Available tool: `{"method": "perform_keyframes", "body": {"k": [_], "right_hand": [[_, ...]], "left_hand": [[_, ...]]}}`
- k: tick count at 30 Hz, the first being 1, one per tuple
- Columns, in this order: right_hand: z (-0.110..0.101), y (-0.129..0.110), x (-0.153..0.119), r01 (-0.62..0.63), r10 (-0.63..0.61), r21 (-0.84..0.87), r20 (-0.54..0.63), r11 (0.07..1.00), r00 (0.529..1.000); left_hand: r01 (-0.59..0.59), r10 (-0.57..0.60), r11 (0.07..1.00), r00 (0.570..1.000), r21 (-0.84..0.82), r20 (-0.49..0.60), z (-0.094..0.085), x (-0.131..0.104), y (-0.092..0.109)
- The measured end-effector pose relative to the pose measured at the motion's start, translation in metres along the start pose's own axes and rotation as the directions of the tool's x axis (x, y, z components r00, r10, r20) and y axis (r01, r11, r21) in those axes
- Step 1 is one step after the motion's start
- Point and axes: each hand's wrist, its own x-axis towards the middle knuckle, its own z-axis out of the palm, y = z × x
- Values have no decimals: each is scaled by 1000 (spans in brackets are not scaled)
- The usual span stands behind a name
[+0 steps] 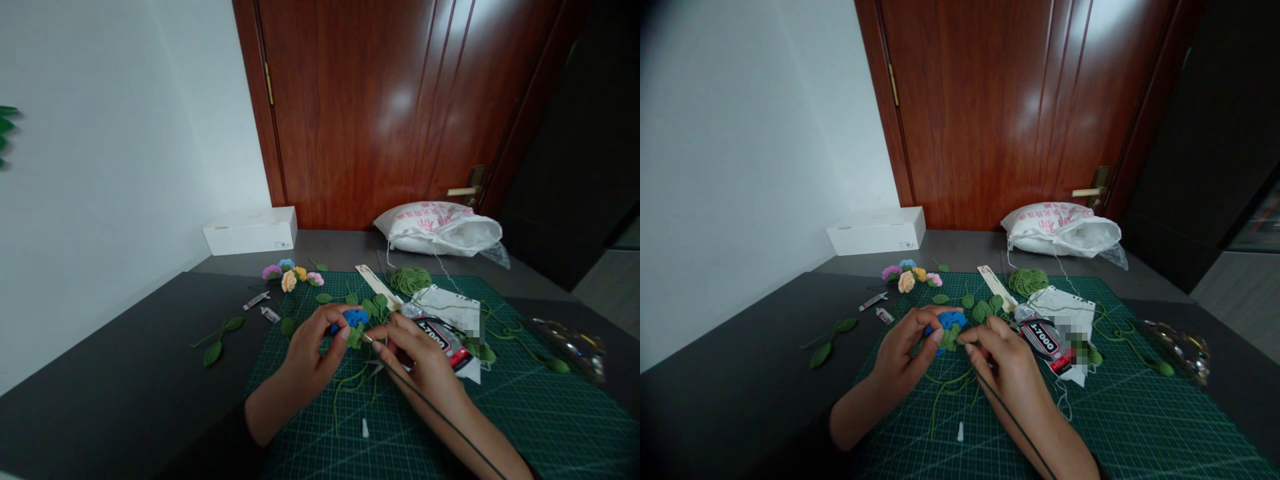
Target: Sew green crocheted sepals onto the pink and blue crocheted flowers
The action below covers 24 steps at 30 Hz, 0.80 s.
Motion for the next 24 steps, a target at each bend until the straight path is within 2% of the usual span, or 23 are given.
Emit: {"method": "perform_keyframes", "body": {"k": [7, 13, 17, 20, 24], "right_hand": [[-2, 9, 1, 45, -47, -25, -79, 999, 996], [-2, 15, 1, 61, -64, -50, -61, 997, 996], [-1, 19, 1, 64, -70, -76, -83, 995, 994], [1, 17, 1, 52, -59, -74, -103, 996, 993], [1, 12, 1, 46, -48, -27, -96, 999, 994]], "left_hand": [[88, -89, 993, 996, -81, -15, -1, 0, 5], [133, -138, 985, 990, -107, -34, -2, 2, 9], [182, -183, 966, 983, -182, 6, -1, 4, 10], [210, -208, 951, 978, -226, 31, 0, 5, 8], [220, -226, 956, 974, -193, -7, 0, 5, 6]]}}
